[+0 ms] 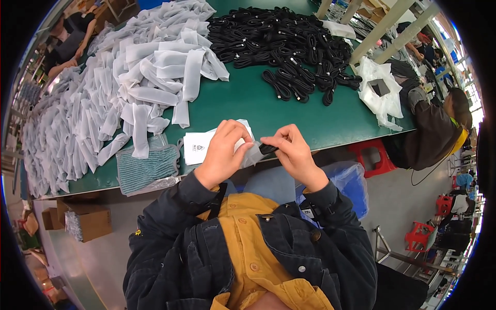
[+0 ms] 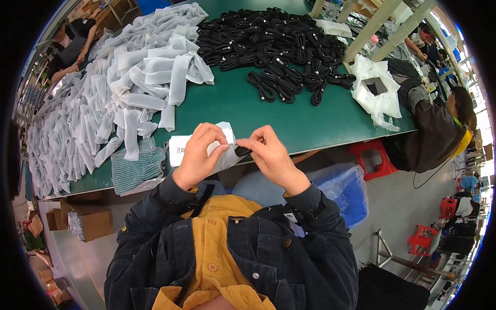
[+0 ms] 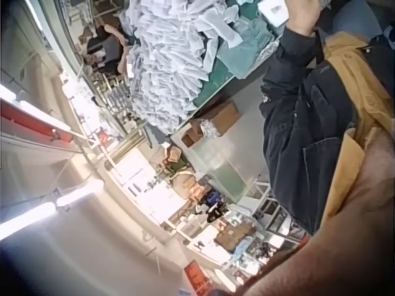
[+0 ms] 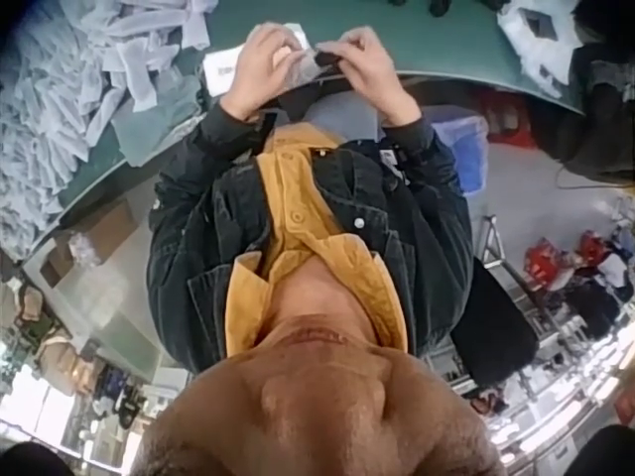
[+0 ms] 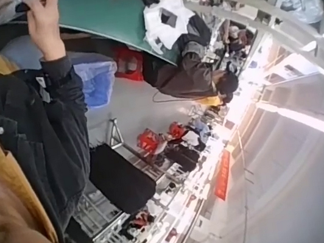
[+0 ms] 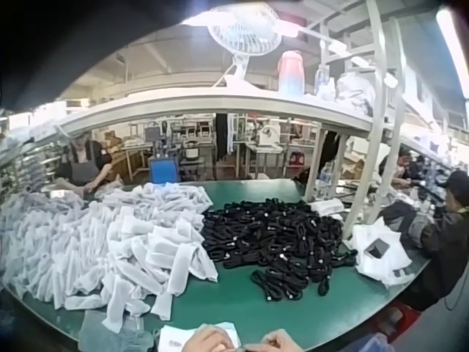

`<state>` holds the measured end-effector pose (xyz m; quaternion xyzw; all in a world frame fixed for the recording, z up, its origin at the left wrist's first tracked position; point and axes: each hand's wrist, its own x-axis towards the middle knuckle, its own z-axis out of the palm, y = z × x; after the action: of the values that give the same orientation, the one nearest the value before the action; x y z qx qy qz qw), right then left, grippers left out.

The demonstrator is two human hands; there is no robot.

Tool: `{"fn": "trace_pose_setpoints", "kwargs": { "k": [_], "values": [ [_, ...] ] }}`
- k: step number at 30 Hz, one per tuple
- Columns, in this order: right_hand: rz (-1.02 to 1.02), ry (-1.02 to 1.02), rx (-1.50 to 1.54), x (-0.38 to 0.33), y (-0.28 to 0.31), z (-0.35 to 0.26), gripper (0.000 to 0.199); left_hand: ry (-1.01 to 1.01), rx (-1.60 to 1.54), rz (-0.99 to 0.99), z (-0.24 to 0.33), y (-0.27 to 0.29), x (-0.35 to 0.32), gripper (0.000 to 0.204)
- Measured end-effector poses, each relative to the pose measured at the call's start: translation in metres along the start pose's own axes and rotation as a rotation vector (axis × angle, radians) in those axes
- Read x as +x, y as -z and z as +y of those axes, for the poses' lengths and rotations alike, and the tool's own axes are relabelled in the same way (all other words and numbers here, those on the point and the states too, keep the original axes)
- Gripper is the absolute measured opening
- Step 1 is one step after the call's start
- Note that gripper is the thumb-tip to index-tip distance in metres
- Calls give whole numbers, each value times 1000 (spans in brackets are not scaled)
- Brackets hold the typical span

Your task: The person packages black cables by hand, picking up a cable from a pile, sliding it into a white plastic sleeve, and placing the sleeved cable onto a separate pile. This process is repeated for several cables while the person occasionally adjusts the piles on the table.

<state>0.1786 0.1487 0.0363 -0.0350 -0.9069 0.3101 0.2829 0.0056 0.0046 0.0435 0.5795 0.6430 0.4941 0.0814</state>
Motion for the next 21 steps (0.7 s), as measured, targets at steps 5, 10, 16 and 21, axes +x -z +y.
{"fn": "trace_pose_setpoints", "kwargs": {
  "k": [5,10,16,21],
  "values": [
    [227,-372,385,11,-16,-16,29,214,-364,8,4,1,6,8],
    [211,-182,470,26,-13,-26,26,363,-852,8,-5,9,12,6],
    [282,-76,337,46,-8,-8,21,477,-864,231,-27,47,28,11],
    [275,-235,-238,64,6,77,21,93,77,668,-40,82,42,19]
  ]
}}
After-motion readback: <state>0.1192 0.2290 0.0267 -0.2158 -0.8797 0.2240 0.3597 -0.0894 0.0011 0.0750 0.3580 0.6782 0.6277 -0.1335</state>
